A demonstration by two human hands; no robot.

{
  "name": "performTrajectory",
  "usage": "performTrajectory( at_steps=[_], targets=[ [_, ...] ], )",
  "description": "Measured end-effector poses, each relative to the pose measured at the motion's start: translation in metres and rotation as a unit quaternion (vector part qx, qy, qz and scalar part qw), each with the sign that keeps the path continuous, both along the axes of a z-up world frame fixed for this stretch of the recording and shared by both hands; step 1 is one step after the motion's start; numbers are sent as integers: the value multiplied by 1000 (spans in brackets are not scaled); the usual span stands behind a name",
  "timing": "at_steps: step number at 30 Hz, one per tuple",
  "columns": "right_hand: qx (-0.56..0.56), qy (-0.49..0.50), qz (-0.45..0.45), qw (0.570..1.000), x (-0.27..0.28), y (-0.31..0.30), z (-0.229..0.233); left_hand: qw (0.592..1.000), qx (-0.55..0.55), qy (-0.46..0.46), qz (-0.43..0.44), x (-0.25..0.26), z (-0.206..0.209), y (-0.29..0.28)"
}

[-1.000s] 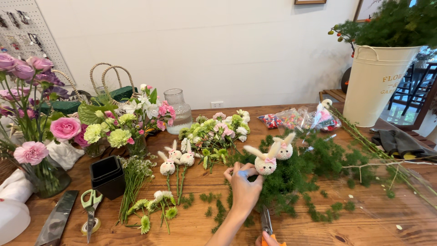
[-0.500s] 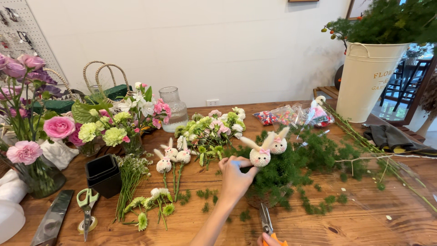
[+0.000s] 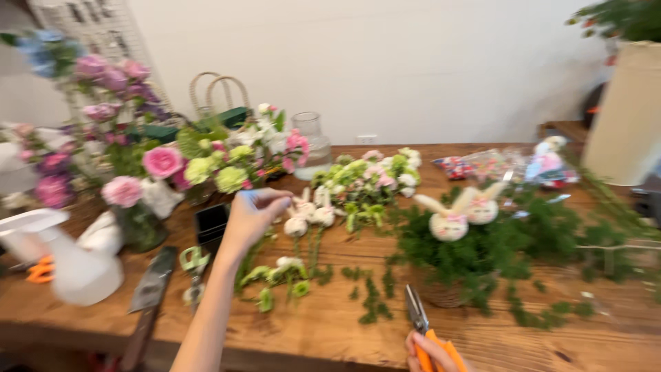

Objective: The person arranges a floral display by trimming greenery and flowers with shears and placing them into a woven basket. They insert small bunny decorations into the arrangement and trim pink flowers to fit.

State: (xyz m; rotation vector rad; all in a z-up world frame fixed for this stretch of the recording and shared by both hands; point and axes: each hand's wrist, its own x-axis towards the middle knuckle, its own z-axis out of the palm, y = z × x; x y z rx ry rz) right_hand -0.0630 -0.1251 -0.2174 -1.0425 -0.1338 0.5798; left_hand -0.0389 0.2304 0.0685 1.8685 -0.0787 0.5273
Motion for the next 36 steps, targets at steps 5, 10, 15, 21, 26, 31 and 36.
performTrajectory(
  at_steps=[5,10,15,21,26,31,36],
  targets=[
    [60,33,233,970,37,23,9,961,209,125,130,26,-26,63],
    [74,73,291,951,36,22,44,915,221,308,140,53,-67,29],
    [176,75,350,917,36,14,46,829,327,417,181,91,-116,12],
    [151,77,347,922,40,11,41,889,156,389,184,101,-142,24],
    [119,83,326,934,36,13,49,932,-127,320,113,86,-126,43],
    [138,76,341,927,43,11,29,936,-283,208,33,74,-124,32],
    [159,67,338,925,44,13,26,969,-242,50,-21,82,-120,-32]
  ],
)
